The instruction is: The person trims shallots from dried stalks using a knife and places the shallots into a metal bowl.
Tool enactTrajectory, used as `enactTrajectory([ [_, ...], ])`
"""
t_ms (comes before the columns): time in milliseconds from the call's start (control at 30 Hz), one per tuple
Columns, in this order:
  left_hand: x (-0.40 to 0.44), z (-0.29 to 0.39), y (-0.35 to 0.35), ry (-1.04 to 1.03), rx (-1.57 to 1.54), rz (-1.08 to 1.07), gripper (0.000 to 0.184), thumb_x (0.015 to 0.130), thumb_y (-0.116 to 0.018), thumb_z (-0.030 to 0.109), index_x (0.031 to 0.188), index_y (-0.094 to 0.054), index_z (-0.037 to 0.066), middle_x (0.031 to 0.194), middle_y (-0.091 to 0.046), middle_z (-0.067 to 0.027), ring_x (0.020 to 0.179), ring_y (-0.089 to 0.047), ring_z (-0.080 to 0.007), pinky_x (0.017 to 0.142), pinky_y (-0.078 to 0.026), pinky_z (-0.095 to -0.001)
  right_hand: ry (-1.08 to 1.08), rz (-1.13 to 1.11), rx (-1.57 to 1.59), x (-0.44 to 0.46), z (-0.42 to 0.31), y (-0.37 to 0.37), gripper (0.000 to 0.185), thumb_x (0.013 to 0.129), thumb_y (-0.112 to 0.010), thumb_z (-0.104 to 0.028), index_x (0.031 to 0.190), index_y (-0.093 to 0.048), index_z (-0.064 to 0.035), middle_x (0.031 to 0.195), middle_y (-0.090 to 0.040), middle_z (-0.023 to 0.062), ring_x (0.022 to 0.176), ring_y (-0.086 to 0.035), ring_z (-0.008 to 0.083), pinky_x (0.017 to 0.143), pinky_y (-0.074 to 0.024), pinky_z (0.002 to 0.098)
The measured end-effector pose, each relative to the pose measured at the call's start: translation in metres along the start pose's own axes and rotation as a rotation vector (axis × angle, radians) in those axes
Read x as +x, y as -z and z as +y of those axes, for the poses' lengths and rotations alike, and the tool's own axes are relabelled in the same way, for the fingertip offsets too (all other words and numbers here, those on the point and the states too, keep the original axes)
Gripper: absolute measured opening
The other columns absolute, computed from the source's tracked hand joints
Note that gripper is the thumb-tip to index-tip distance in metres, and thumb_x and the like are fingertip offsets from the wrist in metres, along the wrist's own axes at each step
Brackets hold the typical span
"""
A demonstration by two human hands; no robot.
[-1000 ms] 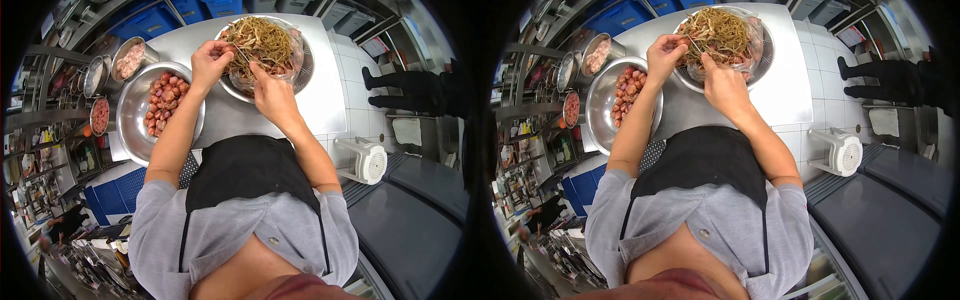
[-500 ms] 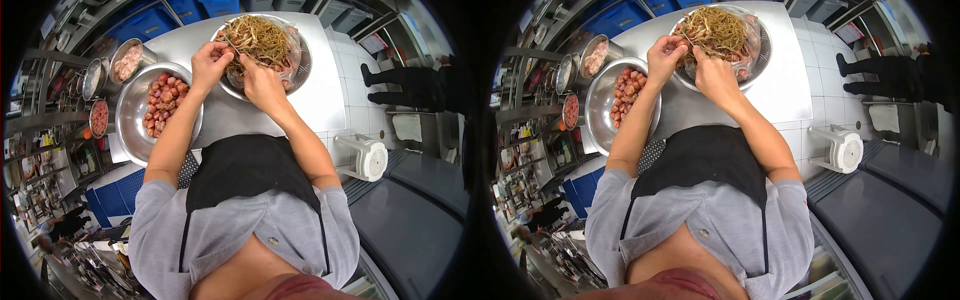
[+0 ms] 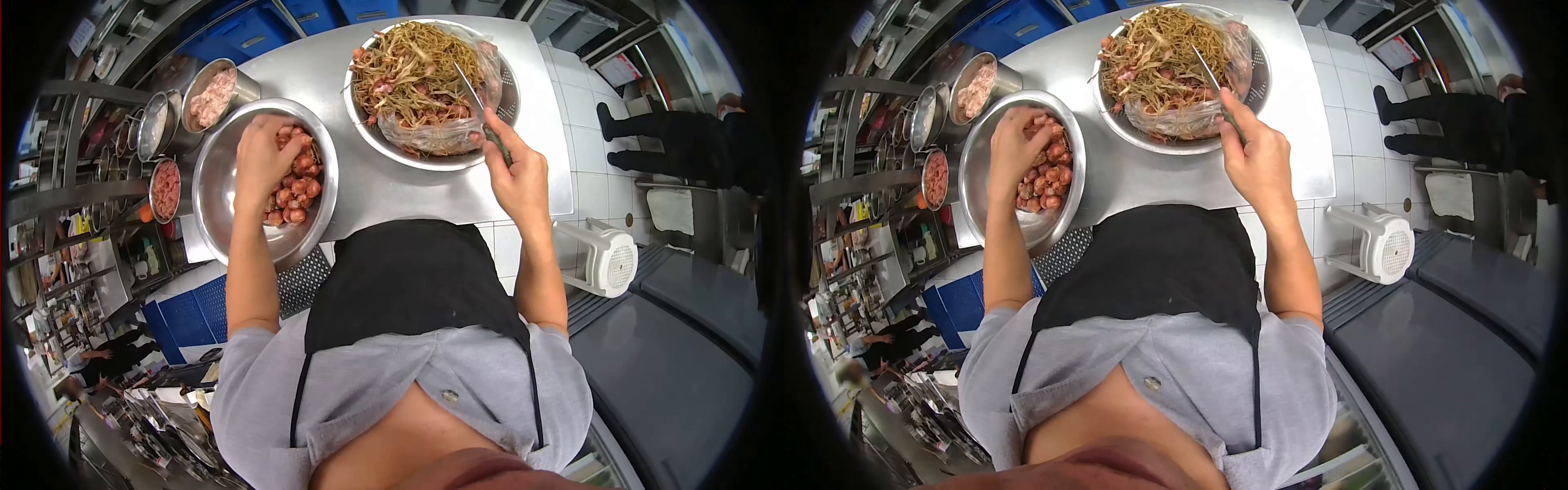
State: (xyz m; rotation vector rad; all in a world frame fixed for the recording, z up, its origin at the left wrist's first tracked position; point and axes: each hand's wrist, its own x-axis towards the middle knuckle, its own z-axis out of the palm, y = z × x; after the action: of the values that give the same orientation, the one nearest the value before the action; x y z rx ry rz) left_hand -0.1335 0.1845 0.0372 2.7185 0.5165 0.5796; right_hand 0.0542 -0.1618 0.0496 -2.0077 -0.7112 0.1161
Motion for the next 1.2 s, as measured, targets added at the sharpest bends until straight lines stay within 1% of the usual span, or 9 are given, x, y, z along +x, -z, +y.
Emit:
enactTrajectory([
  [67,0.021,0.046,-0.008,0.118,-0.255,-0.035,0.022,0.088,-0.076,0.017,0.106,-0.078,0.003,0.101,-0.074,-0.0141,0.094,-0.071,-0.0349,0.088,-0.055,-0.0434,-0.051,-0.016,-0.016,0.0,-0.004,0.004,0.041,0.097,-0.065,-0.006,0.138,-0.07,-0.0064,0.117,-0.077,0.0212,0.097,-0.079,0.0351,0.086,-0.0599,0.0381],
  [133,0.05,0.078,-0.039,-0.251,-0.403,-0.024,0.018,0.09,-0.074,0.013,0.103,-0.079,0.002,0.1,-0.073,-0.0139,0.097,-0.071,-0.0322,0.086,-0.057,-0.0419,0.004,0.01,0.02,0.001,0.0,-0.003,0.041,0.097,-0.066,-0.006,0.138,-0.07,-0.0061,0.118,-0.076,0.0218,0.101,-0.078,0.0359,0.087,-0.0596,0.0381],
  [267,0.093,0.137,-0.104,-0.506,0.19,-0.037,0.015,0.085,-0.07,0.008,0.094,-0.078,-0.001,0.1,-0.075,-0.0171,0.098,-0.072,-0.0306,0.081,-0.063,-0.0397,0.087,0.042,0.05,0.001,-0.003,-0.007,0.041,0.096,-0.066,-0.005,0.138,-0.07,-0.0054,0.119,-0.076,0.0226,0.107,-0.075,0.0382,0.09,-0.059,0.0382],
  [400,0.107,0.156,-0.111,-0.484,0.414,-0.29,0.016,0.083,-0.069,0.009,0.092,-0.078,-0.001,0.103,-0.074,-0.0198,0.104,-0.072,-0.0345,0.081,-0.064,-0.0401,-0.027,0.045,0.041,-0.01,-0.003,0.004,0.043,0.096,-0.066,-0.005,0.139,-0.07,-0.0059,0.116,-0.079,0.0186,0.099,-0.08,0.0278,0.087,-0.0595,0.0356],
  [500,0.103,0.154,-0.109,-0.595,0.488,-0.312,0.016,0.083,-0.069,0.007,0.094,-0.077,-0.001,0.103,-0.073,-0.0219,0.106,-0.07,-0.0348,0.081,-0.064,-0.0402,-0.103,0.031,0.085,-0.016,0.005,0.007,0.046,0.099,-0.064,0.002,0.144,-0.067,-0.0057,0.1,-0.078,0.0072,0.075,-0.057,0.0057,0.073,-0.051,0.0235],
  [600,0.104,0.149,-0.116,-0.533,0.413,-0.283,0.024,0.082,-0.07,0.007,0.103,-0.074,-0.002,0.106,-0.073,-0.0223,0.105,-0.07,-0.0354,0.084,-0.063,-0.0417,-0.137,0.008,0.056,-0.014,0.012,0.005,0.043,0.097,-0.066,-0.007,0.14,-0.07,-0.0077,0.111,-0.08,0.0169,0.091,-0.081,0.0256,0.082,-0.0592,0.0344],
  [800,0.094,0.134,-0.114,-0.504,0.126,-0.189,0.034,0.078,-0.073,0.006,0.112,-0.07,0.004,0.113,-0.065,-0.0206,0.105,-0.067,-0.0415,0.087,-0.059,-0.0488,0.145,0.099,0.012,0.024,0.005,-0.016,0.043,0.095,-0.065,-0.007,0.137,-0.07,-0.0074,0.103,-0.079,0.0209,0.086,-0.077,0.0406,0.085,-0.0591,0.0443],
  [1100,0.089,0.109,-0.106,-0.419,-0.162,-0.263,0.034,0.083,-0.083,0.017,0.112,-0.069,0.007,0.111,-0.062,-0.018,0.103,-0.066,-0.0391,0.091,-0.055,-0.0488,0.219,0.045,0.013,0.071,-0.018,-0.033,0.041,0.095,-0.063,-0.013,0.135,-0.072,-0.0086,0.087,-0.074,0.0265,0.081,-0.075,0.0432,0.086,-0.0581,0.0489],
  [1200,0.09,0.104,-0.099,-0.323,-0.377,-0.282,0.03,0.089,-0.079,0.013,0.117,-0.069,0.006,0.113,-0.061,-0.0154,0.1,-0.07,-0.0319,0.085,-0.057,-0.0416,0.105,-0.03,-0.055,0.077,-0.019,-0.031,0.044,0.097,-0.065,-0.013,0.141,-0.07,-0.0124,0.124,-0.077,0.0182,0.093,-0.079,0.0312,0.09,-0.0585,0.0384],
])
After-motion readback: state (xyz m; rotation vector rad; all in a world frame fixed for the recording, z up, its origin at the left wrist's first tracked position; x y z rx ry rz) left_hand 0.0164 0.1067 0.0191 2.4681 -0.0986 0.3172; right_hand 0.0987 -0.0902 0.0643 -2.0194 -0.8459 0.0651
